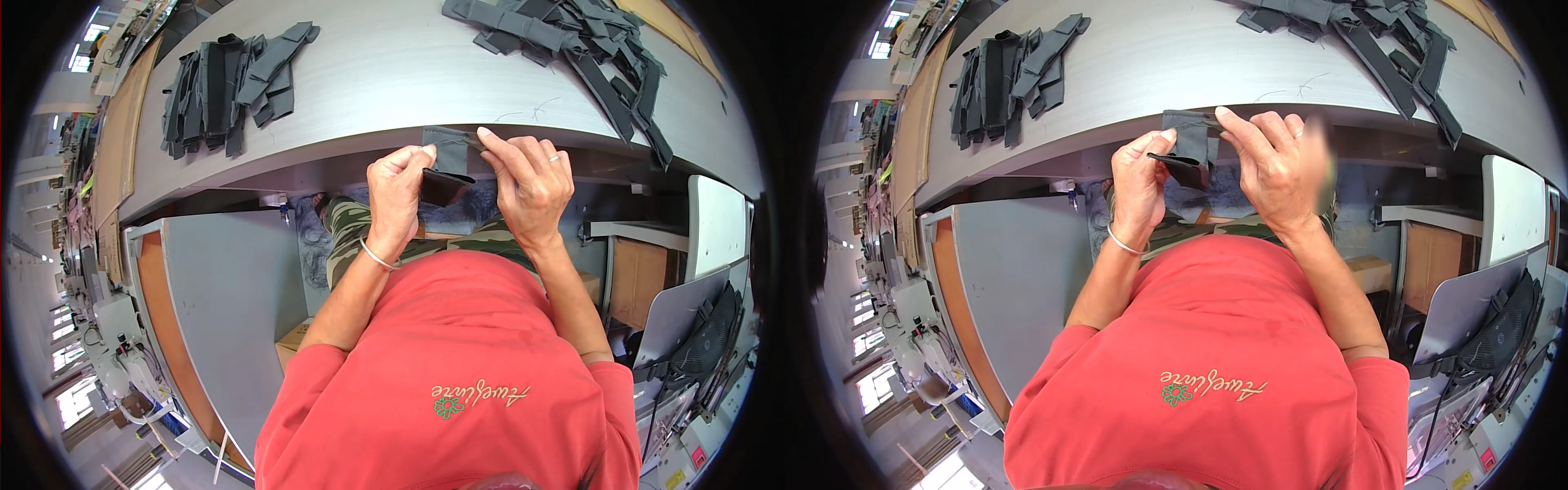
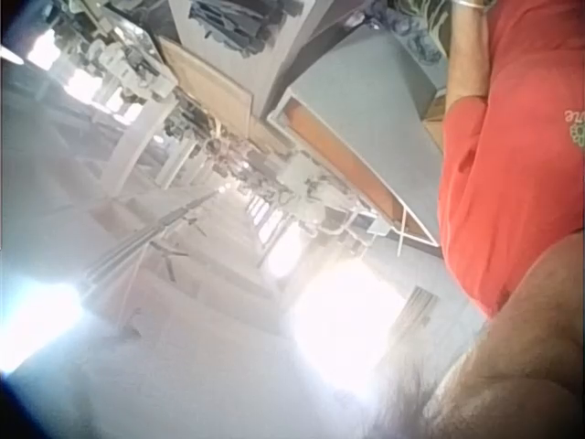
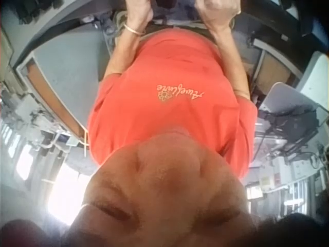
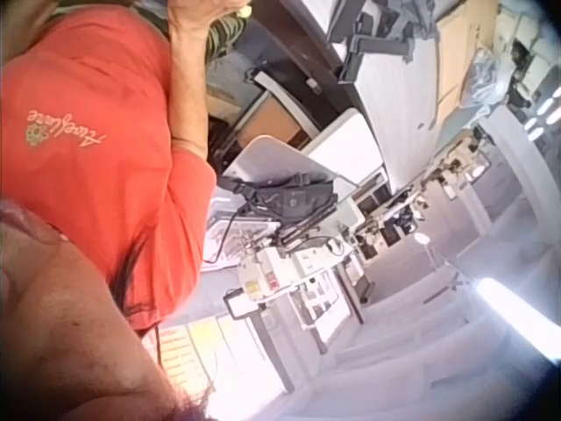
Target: Trimming loose threads and excess material from pre-cut fabric strips using small scissors.
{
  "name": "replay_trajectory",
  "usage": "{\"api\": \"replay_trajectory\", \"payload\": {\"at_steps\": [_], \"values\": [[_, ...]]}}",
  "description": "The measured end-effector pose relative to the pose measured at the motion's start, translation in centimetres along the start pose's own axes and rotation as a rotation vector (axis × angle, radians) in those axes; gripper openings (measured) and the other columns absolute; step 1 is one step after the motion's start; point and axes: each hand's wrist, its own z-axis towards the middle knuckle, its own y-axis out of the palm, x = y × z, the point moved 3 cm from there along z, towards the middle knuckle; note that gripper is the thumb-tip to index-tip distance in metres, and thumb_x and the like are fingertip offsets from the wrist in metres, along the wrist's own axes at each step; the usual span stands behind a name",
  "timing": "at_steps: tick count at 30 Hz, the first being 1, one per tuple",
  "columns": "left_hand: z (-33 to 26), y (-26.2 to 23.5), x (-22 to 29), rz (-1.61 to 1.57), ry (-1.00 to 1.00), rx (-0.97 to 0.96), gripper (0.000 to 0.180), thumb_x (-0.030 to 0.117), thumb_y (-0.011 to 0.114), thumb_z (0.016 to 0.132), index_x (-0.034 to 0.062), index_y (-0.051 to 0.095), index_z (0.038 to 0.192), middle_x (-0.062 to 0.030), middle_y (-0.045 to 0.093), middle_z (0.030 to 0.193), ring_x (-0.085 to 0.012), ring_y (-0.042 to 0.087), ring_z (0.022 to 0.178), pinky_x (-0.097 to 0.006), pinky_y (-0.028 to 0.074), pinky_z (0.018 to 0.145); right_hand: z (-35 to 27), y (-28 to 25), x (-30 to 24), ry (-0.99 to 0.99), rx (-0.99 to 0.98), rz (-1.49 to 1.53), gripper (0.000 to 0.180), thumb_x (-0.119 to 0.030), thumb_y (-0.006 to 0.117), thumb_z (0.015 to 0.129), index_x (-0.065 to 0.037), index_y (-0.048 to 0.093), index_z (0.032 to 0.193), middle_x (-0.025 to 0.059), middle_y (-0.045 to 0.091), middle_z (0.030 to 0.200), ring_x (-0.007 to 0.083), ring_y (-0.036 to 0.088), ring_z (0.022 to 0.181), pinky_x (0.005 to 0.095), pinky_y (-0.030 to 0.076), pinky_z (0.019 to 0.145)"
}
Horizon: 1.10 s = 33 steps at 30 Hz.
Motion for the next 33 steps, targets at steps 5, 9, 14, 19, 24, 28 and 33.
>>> {"api": "replay_trajectory", "payload": {"at_steps": [5,9,14,19,24,28,33], "values": [[0.3,-0.4,-0.4,0.005,0.003,-0.02,0.022,0.009,0.063,0.088,-0.0017,0.063,0.069,0.0081,0.051,0.067,-0.001,0.038,0.061,-0.02,0.029,0.054,0.0,-0.2,-0.2,0.001,0.008,-0.04,0.026,-0.012,0.074,0.074,-0.018,0.073,0.099,-0.0022,0.058,0.072,0.0162,0.051,0.063,0.0304,0.034,0.059],[0.1,-0.1,0.0,-0.007,0.027,-0.106,0.011,0.004,0.062,0.088,-0.0013,0.065,0.079,0.0068,0.055,0.07,-0.0001,0.043,0.064,-0.017,0.033,0.056,0.1,0.2,0.7,0.06,-0.038,0.127,0.023,-0.014,0.072,0.078,-0.018,0.072,0.1,-0.0042,0.055,0.07,0.0113,0.047,0.061,0.0277,0.032,0.056],[-0.3,0.5,2.9,0.079,0.256,-0.307,0.024,-0.012,0.056,0.081,0.0003,0.059,0.101,-0.0001,0.061,0.091,-0.0027,0.054,0.078,-0.018,0.045,0.07,0.1,0.6,2.4,0.9,-0.211,1.482,0.028,-0.017,0.06,0.092,0.0,0.064,0.115,-0.0061,0.05,0.072,0.0019,0.041,0.067,0.017,0.028,0.057],[1.0,-0.4,3.2,0.046,0.32,-0.319,0.025,-0.012,0.061,0.078,0.0068,0.049,0.09,0.0001,0.058,0.088,-0.0044,0.055,0.08,-0.019,0.045,0.072,0.1,-0.1,2.3,0.78,-0.229,1.371,0.028,-0.017,0.061,0.092,-0.001,0.065,0.115,-0.0039,0.056,0.079,0.0024,0.043,0.07,0.0161,0.032,0.061],[1.4,-1.1,1.7,0.06,0.273,-0.239,0.029,-0.009,0.069,0.076,0.0081,0.048,0.086,0.0019,0.056,0.086,-0.0045,0.056,0.081,-0.02,0.048,0.073,0.0,-0.4,1.6,0.555,-0.314,1.015,0.024,-0.013,0.06,0.092,-0.001,0.067,0.111,0.0003,0.065,0.089,0.0062,0.052,0.079,0.019,0.04,0.073],[1.3,-1.1,1.4,0.094,0.305,-0.238,0.029,-0.008,0.07,0.076,0.0078,0.047,0.084,0.0023,0.055,0.085,-0.0045,0.056,0.081,-0.02,0.049,0.074,0.1,-0.2,1.2,0.46,-0.365,0.939,0.019,-0.009,0.063,0.088,-0.001,0.069,0.104,0.0059,0.069,0.089,0.0086,0.06,0.081,0.0219,0.046,0.074],[1.4,-1.1,1.6,0.172,0.357,-0.22,0.028,-0.006,0.072,0.076,0.0072,0.049,0.082,0.0028,0.054,0.084,-0.0043,0.055,0.081,-0.02,0.048,0.073,0.5,-0.4,0.5,0.356,-0.358,0.753,0.016,-0.007,0.065,0.084,-0.003,0.071,0.098,0.0072,0.067,0.077,0.0137,0.061,0.067,0.0242,0.046,0.062]]}}
